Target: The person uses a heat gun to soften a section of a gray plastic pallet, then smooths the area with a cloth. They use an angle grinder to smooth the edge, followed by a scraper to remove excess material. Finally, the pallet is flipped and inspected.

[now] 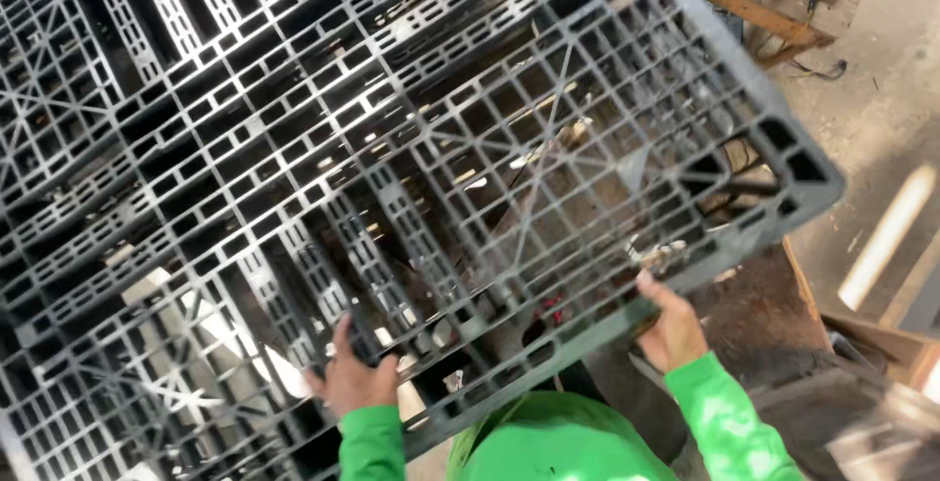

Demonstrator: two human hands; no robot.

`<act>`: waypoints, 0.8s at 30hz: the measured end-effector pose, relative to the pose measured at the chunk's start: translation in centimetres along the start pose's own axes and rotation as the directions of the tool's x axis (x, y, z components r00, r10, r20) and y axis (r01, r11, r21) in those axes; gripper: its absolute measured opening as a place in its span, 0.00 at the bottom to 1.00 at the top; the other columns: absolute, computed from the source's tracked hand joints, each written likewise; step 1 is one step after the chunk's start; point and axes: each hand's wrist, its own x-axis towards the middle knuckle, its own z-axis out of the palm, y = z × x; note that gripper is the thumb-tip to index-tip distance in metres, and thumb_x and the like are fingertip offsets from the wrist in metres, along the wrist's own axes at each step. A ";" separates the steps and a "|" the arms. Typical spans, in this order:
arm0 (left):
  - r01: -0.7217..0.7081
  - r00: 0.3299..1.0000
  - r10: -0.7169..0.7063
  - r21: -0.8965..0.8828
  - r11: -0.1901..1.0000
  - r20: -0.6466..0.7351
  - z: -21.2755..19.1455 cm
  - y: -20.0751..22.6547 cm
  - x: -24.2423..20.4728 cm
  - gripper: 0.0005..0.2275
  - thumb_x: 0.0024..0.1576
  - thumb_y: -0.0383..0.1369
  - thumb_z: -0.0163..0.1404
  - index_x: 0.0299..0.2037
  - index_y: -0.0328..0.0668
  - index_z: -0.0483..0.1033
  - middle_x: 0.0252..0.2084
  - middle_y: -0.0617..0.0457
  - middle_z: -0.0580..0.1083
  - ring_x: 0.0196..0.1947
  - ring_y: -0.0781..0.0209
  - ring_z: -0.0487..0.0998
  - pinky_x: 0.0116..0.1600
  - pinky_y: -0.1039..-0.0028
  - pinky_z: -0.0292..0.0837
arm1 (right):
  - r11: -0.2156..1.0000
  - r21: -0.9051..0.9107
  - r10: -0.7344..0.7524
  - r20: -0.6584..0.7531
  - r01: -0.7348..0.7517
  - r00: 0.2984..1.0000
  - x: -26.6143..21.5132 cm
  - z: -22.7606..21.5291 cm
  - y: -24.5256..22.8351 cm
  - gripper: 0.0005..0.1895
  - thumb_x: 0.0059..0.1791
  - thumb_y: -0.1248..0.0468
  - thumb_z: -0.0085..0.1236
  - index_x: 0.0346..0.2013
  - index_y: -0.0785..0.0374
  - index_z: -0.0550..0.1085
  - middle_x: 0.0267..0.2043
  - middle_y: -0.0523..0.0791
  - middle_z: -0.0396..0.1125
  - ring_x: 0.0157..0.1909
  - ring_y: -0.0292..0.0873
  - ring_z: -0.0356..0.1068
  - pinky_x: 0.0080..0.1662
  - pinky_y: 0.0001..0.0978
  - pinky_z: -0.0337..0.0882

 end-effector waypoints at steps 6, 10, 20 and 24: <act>-0.013 0.990 0.023 -0.076 0.997 0.140 -3.4 1.1 -0.4 0.45 0.43 0.41 0.59 0.75 0.61 0.52 0.41 0.42 0.80 0.52 0.43 0.77 0.79 0.47 0.23 | 0.899 -0.047 -0.436 -0.019 0.435 0.900 -0.3 -0.2 4.2 0.10 0.58 0.56 0.56 0.47 0.59 0.72 0.46 0.43 0.72 0.41 0.39 0.70 0.41 0.35 0.66; -0.146 0.981 0.161 -0.135 0.980 0.107 -3.2 0.2 -0.9 0.45 0.45 0.43 0.60 0.75 0.54 0.50 0.43 0.40 0.79 0.55 0.40 0.74 0.77 0.43 0.22 | 0.825 -0.176 -0.562 -0.154 0.537 0.813 1.5 0.0 3.9 0.12 0.57 0.55 0.58 0.44 0.61 0.71 0.39 0.44 0.70 0.30 0.38 0.69 0.28 0.33 0.66; -0.180 0.977 0.194 -0.142 0.973 0.087 -3.6 0.8 0.0 0.44 0.44 0.41 0.61 0.73 0.48 0.51 0.48 0.41 0.76 0.57 0.41 0.71 0.74 0.38 0.21 | 0.801 -0.389 -0.586 -0.355 0.455 0.728 0.0 3.8 4.8 0.21 0.56 0.53 0.53 0.58 0.61 0.67 0.51 0.45 0.65 0.42 0.43 0.61 0.41 0.40 0.60; -0.134 0.979 0.146 -0.092 0.987 0.140 -3.4 -0.3 -0.1 0.44 0.45 0.42 0.61 0.74 0.49 0.53 0.43 0.41 0.77 0.57 0.42 0.72 0.75 0.37 0.22 | 0.782 -0.353 -0.612 -0.274 0.514 0.742 -2.0 3.6 6.7 0.23 0.57 0.53 0.51 0.62 0.62 0.67 0.54 0.45 0.64 0.51 0.46 0.61 0.50 0.43 0.61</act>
